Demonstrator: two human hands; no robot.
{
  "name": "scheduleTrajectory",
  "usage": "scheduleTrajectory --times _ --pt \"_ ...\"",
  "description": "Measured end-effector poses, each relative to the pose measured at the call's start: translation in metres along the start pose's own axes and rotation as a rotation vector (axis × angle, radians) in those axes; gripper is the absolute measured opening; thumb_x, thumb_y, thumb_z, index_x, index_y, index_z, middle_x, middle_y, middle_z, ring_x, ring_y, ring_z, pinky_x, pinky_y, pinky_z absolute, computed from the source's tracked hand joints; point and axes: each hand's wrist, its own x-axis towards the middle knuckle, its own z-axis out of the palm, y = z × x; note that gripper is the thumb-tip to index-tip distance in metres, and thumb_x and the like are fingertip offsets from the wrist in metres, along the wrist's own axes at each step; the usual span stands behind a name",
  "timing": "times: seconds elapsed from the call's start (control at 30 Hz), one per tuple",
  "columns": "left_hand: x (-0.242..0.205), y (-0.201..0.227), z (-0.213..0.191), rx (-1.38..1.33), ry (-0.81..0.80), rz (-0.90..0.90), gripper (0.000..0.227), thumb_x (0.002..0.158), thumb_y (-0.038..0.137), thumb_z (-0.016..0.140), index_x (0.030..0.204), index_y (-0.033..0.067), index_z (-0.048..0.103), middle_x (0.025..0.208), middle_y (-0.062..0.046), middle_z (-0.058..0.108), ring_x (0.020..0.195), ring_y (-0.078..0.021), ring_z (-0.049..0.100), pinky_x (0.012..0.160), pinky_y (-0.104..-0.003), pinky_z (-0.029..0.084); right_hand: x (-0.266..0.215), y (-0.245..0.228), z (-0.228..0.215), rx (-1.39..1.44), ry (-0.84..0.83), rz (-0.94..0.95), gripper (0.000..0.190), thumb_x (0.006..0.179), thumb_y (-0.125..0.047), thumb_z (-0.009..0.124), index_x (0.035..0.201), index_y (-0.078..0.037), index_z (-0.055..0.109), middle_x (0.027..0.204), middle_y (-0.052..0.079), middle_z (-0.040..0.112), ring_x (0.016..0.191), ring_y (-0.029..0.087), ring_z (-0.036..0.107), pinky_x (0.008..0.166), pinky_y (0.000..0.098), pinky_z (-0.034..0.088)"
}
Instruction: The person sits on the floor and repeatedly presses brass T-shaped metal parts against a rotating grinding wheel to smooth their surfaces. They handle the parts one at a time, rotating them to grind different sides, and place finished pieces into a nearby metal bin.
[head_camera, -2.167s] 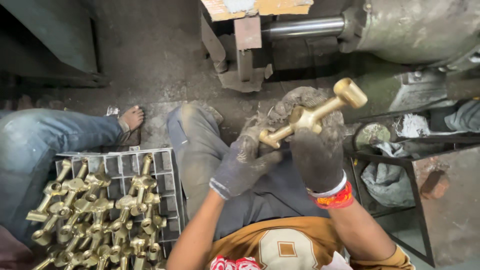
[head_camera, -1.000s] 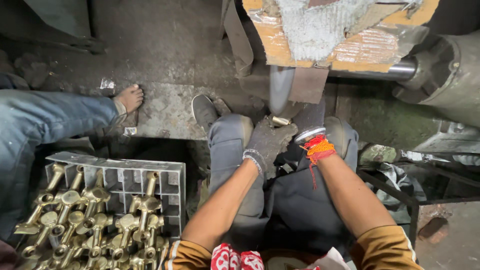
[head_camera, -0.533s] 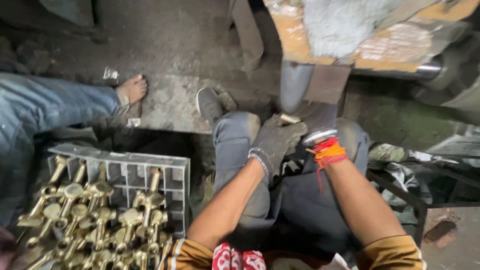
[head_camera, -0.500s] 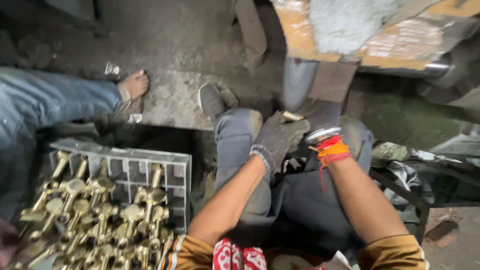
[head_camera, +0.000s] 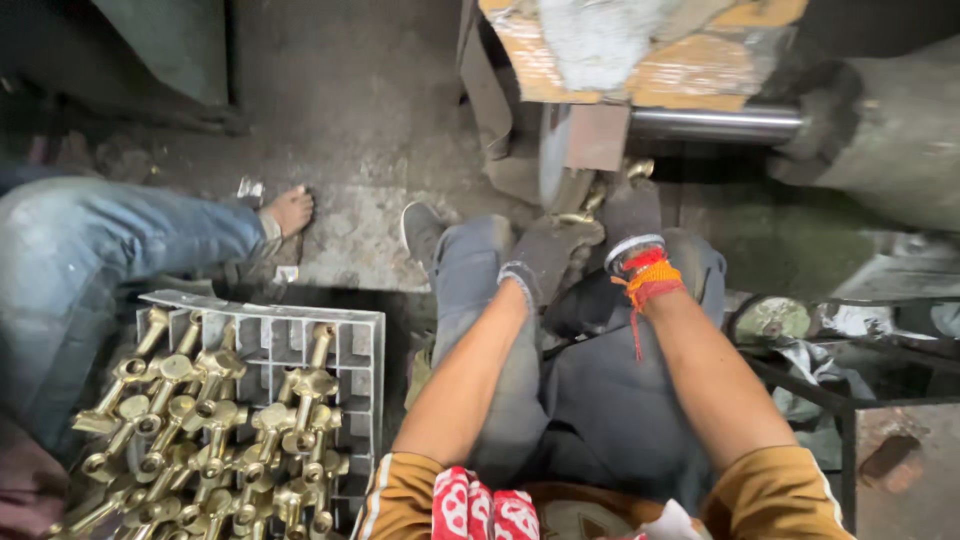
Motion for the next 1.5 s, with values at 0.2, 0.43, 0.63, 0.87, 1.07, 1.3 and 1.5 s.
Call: scheduleTrajectory --times 0.2,0.43,0.63,0.87,1.07,1.3,1.5 --pt "-0.083 0.016 -0.005 0.728 -0.233 0.412 0.021 0.089 0.018 0.076 0.101 0.0042 0.067 0.08 -0.006 0.061 0.069 -0.0166 0.056 0.06 -0.033 0.045 -0.127 -0.059 -0.142 0.265 0.324 -0.109 0.016 0.111 -0.014 0.056 0.116 -0.003 0.066 0.103 0.015 0.067 0.093 0.031 0.066 0.08 0.0403 0.05" --pt "-0.175 0.001 0.016 0.513 -0.379 0.376 0.057 0.082 0.005 0.08 0.136 0.0014 0.062 0.122 -0.009 0.068 0.112 -0.0124 0.058 0.103 -0.032 0.049 -0.221 -0.108 -0.17 1.304 0.619 0.014 0.032 0.104 -0.017 0.075 0.128 -0.009 0.056 0.115 0.004 0.061 0.1 0.016 0.06 0.088 0.0316 0.054" --pt "-0.199 -0.006 0.03 0.657 -0.377 0.513 0.058 0.082 0.007 0.083 0.135 0.0025 0.061 0.128 -0.007 0.07 0.116 -0.013 0.063 0.105 -0.031 0.049 -0.265 -0.104 -0.166 1.249 0.718 0.118 0.049 0.103 -0.025 0.081 0.136 -0.006 0.051 0.122 0.006 0.064 0.101 0.017 0.064 0.093 0.0347 0.058" --pt "-0.199 -0.012 0.037 0.646 -0.392 0.451 0.056 0.082 0.007 0.083 0.134 0.0033 0.063 0.123 -0.007 0.072 0.11 -0.0122 0.063 0.101 -0.031 0.051 -0.283 -0.092 -0.169 1.068 0.665 0.163 0.053 0.103 -0.031 0.079 0.138 -0.003 0.05 0.119 0.007 0.065 0.101 0.019 0.066 0.094 0.0347 0.058" --pt "-0.204 0.0 0.044 0.61 -0.419 0.533 0.054 0.087 0.007 0.081 0.137 0.0023 0.06 0.139 -0.011 0.064 0.125 -0.0202 0.06 0.111 -0.036 0.047 -0.277 -0.089 -0.157 1.19 0.706 0.093 0.068 0.105 -0.03 0.081 0.151 -0.006 0.037 0.133 0.007 0.059 0.11 0.019 0.062 0.097 0.0364 0.057" --pt "-0.223 0.032 0.061 1.126 -0.053 0.929 0.062 0.077 0.018 0.086 0.132 0.0042 0.059 0.125 -0.017 0.064 0.12 -0.0352 0.06 0.103 -0.045 0.046 -0.264 -0.076 -0.151 0.945 0.508 0.301 0.032 0.113 -0.028 0.06 0.134 -0.003 0.056 0.12 0.011 0.066 0.103 0.021 0.067 0.093 0.0347 0.057" --pt "-0.198 0.012 0.029 1.36 -0.008 0.629 0.049 0.086 0.025 0.082 0.131 0.0112 0.064 0.101 -0.008 0.066 0.099 -0.0236 0.068 0.093 -0.038 0.054 -0.222 -0.045 -0.132 2.088 0.24 0.308 0.052 0.107 -0.037 0.068 0.139 0.003 0.057 0.121 0.008 0.057 0.11 0.017 0.061 0.107 0.0329 0.052"
